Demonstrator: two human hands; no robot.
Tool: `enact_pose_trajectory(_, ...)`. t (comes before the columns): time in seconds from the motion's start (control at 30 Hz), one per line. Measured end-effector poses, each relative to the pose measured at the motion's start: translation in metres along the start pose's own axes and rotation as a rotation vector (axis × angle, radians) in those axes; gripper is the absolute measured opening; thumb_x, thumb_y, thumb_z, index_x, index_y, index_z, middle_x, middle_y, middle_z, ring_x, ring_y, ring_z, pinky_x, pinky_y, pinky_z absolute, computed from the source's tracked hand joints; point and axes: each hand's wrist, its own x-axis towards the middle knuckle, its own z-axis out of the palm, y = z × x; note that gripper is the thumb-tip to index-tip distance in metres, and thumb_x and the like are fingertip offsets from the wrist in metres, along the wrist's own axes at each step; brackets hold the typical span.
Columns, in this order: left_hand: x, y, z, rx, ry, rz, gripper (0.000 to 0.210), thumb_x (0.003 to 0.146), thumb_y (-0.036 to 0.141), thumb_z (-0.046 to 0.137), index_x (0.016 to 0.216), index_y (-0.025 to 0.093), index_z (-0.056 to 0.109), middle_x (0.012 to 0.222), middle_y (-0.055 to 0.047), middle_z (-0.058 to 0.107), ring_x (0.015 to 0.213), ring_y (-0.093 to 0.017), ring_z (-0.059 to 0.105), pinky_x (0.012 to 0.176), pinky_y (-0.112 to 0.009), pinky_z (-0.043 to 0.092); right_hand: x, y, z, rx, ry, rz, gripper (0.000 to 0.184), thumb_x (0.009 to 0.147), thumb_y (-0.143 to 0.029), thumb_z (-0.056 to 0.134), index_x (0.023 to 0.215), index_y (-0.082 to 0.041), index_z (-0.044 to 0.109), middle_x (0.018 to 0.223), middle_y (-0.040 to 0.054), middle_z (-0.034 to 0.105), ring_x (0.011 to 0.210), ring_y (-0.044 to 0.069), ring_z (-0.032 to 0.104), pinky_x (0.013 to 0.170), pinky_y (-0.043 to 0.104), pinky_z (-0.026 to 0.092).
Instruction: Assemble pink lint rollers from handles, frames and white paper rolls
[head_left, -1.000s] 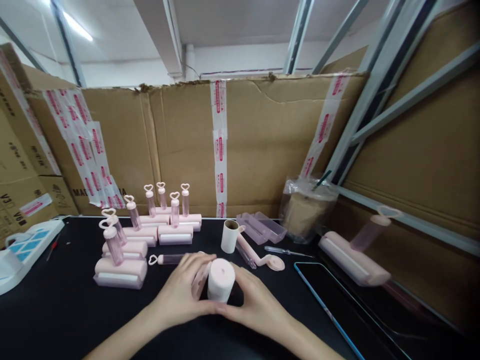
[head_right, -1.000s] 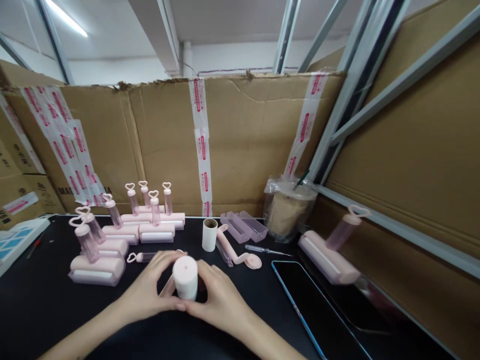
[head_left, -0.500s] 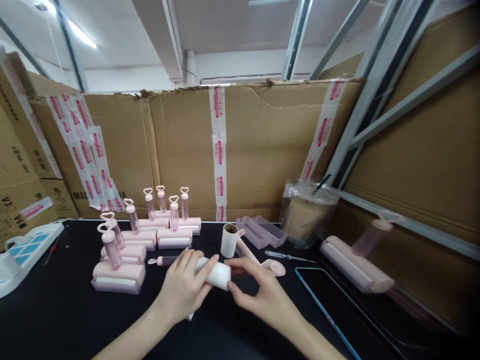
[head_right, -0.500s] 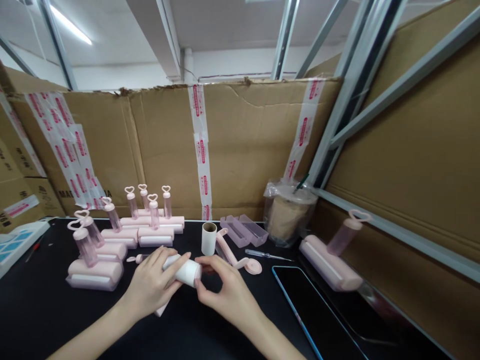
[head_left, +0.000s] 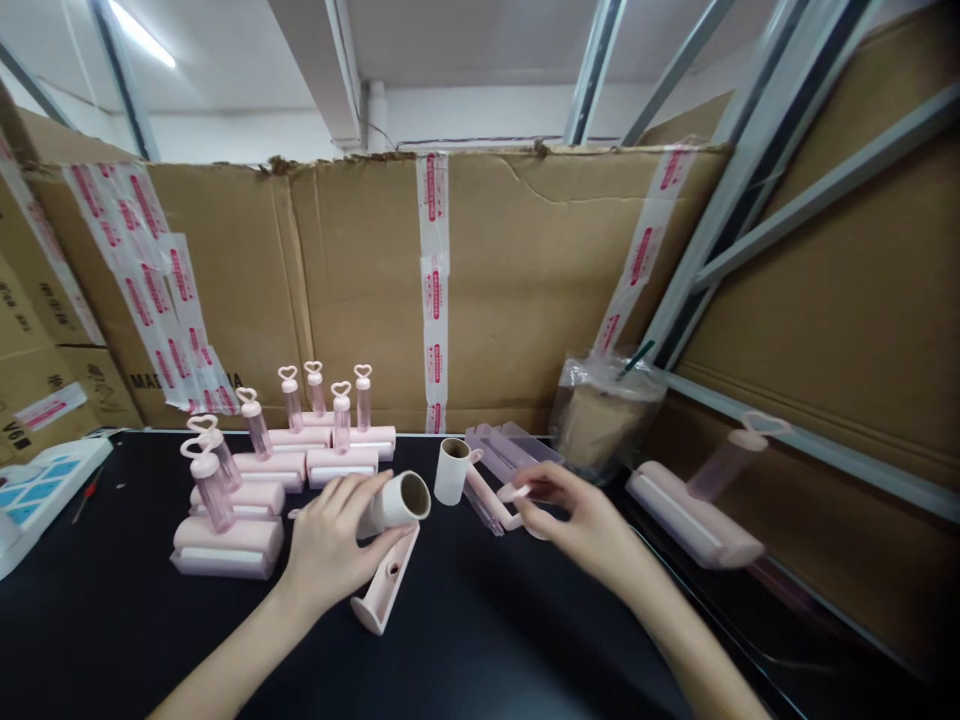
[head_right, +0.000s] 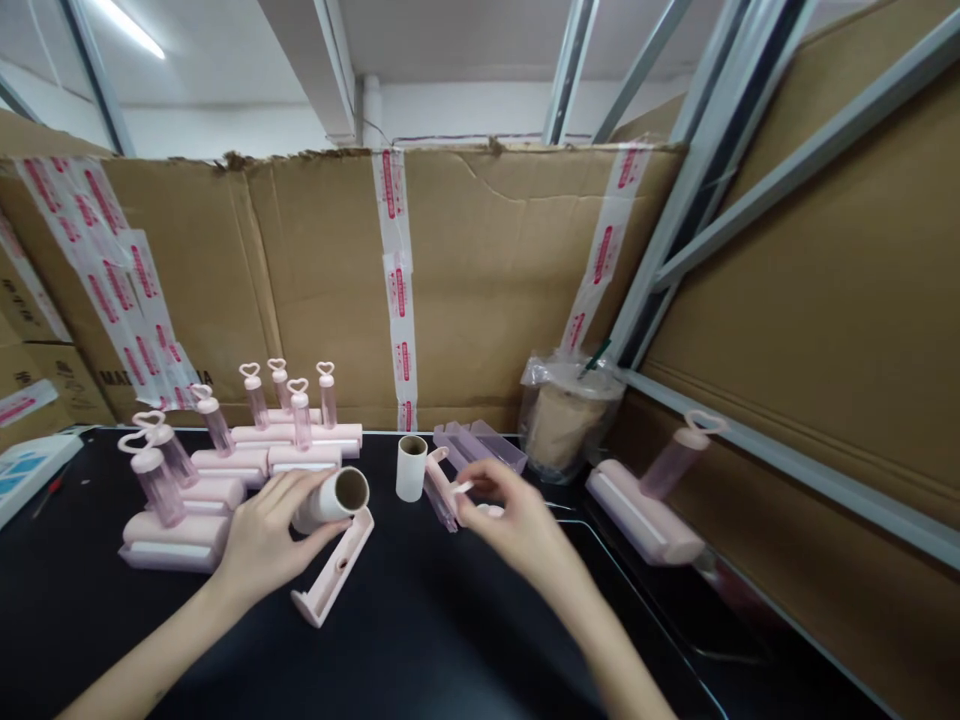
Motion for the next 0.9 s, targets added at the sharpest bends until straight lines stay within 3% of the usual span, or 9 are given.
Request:
enact_pose_trajectory(0.07,0.003,-0.002,-0.003,-0.074,0.026,-0.054,0.041,0.079,0.047,0.061,0.111,0.022,0.059,0.105,-0.006,0.067,0.096,-0.024,0.062,0.08,-0.031,0.049,0.006,0.017,-0.023,-0.266,0.028,0.082,0.014,0.071,-0.033,0.06,0.078,-0.021,0.062,0.085,0.0064,0.07,0.083,0.025,0.065,0.074,0.034,0.048)
enact_pose_trajectory(0.2,0.005,-0.001,-0.005,-0.138,-0.002,-0.1,0.041,0.077,0.049,0.062,0.108,0.023,0.06,0.103,-0.005,0.068,0.097,-0.025,0.063,0.078,-0.032,0.05,0.007,0.047,-0.043,-0.662,-0.133,0.336,0.009,0.067,-0.03,0.062,0.069,-0.021,0.063,0.076,0.0062,0.072,0.07,0.024,0.066,0.055,0.028,0.041)
enact_pose_trajectory(0.3,0.005,0.002,-0.006,-0.182,-0.05,-0.169,0.041,0.076,0.051,0.062,0.105,0.022,0.06,0.102,-0.006,0.068,0.095,-0.025,0.063,0.078,-0.034,0.05,0.005,0.054,-0.042,-0.713,-0.212,0.384,0.004,0.06,-0.02,0.063,0.058,-0.021,0.06,0.062,0.0036,0.069,0.061,0.023,0.064,0.048,0.026,0.036)
enact_pose_trajectory(0.43,0.006,0.001,-0.005,-0.368,-0.141,-0.363,0.041,0.073,0.049,0.064,0.104,0.023,0.059,0.102,-0.004,0.068,0.09,-0.024,0.065,0.078,-0.035,0.051,0.007,0.053,-0.034,-0.773,-0.238,0.364,0.009,0.057,-0.016,0.063,0.053,-0.022,0.057,0.06,0.003,0.066,0.064,0.024,0.064,0.05,0.026,0.034)
enact_pose_trajectory(0.57,0.007,-0.006,0.002,-0.765,-0.165,-0.55,0.048,0.071,0.04,0.068,0.112,0.02,0.053,0.106,-0.007,0.067,0.097,-0.024,0.063,0.081,-0.034,0.051,0.008,0.054,-0.03,-0.802,-0.239,0.309,0.012,0.055,-0.013,0.064,0.05,-0.023,0.058,0.062,0.0038,0.066,0.073,0.028,0.064,0.057,0.029,0.038)
enact_pose_trajectory(0.67,0.008,-0.006,0.006,-1.126,-0.128,-0.671,0.048,0.073,0.035,0.068,0.113,0.017,0.049,0.105,-0.009,0.065,0.101,-0.025,0.061,0.081,-0.035,0.051,0.01,0.051,-0.03,-0.79,-0.238,0.259,0.006,0.058,-0.018,0.067,0.061,-0.022,0.063,0.077,0.0071,0.069,0.08,0.03,0.064,0.065,0.033,0.043)
enact_pose_trajectory(0.77,0.008,0.001,0.006,-1.432,-0.066,-0.788,0.043,0.075,0.033,0.068,0.111,0.017,0.05,0.106,-0.008,0.062,0.103,-0.026,0.059,0.083,-0.04,0.052,0.01,0.033,-0.016,-0.558,-0.123,0.053,0.015,0.073,-0.032,0.06,0.082,-0.02,0.063,0.092,0.0091,0.068,0.09,0.028,0.063,0.078,0.037,0.045)
enact_pose_trajectory(0.83,0.007,0.007,0.005,-1.601,-0.054,-0.849,0.036,0.077,0.032,0.068,0.107,0.017,0.053,0.105,-0.008,0.062,0.102,-0.026,0.059,0.086,-0.043,0.051,0.006,0.016,0.006,-0.173,-0.063,-0.093,0.02,0.08,-0.036,0.054,0.092,-0.021,0.06,0.095,0.0079,0.066,0.091,0.025,0.063,0.083,0.037,0.046)
enact_pose_trajectory(0.9,0.005,0.013,0.006,-1.719,-0.048,-0.887,0.032,0.078,0.03,0.068,0.104,0.016,0.054,0.104,-0.009,0.062,0.101,-0.025,0.059,0.089,-0.044,0.05,-0.001,0.001,0.033,0.26,-0.155,-0.07,0.027,0.08,-0.04,0.057,0.099,-0.021,0.054,0.092,0.0062,0.066,0.075,0.02,0.065,0.074,0.036,0.051)
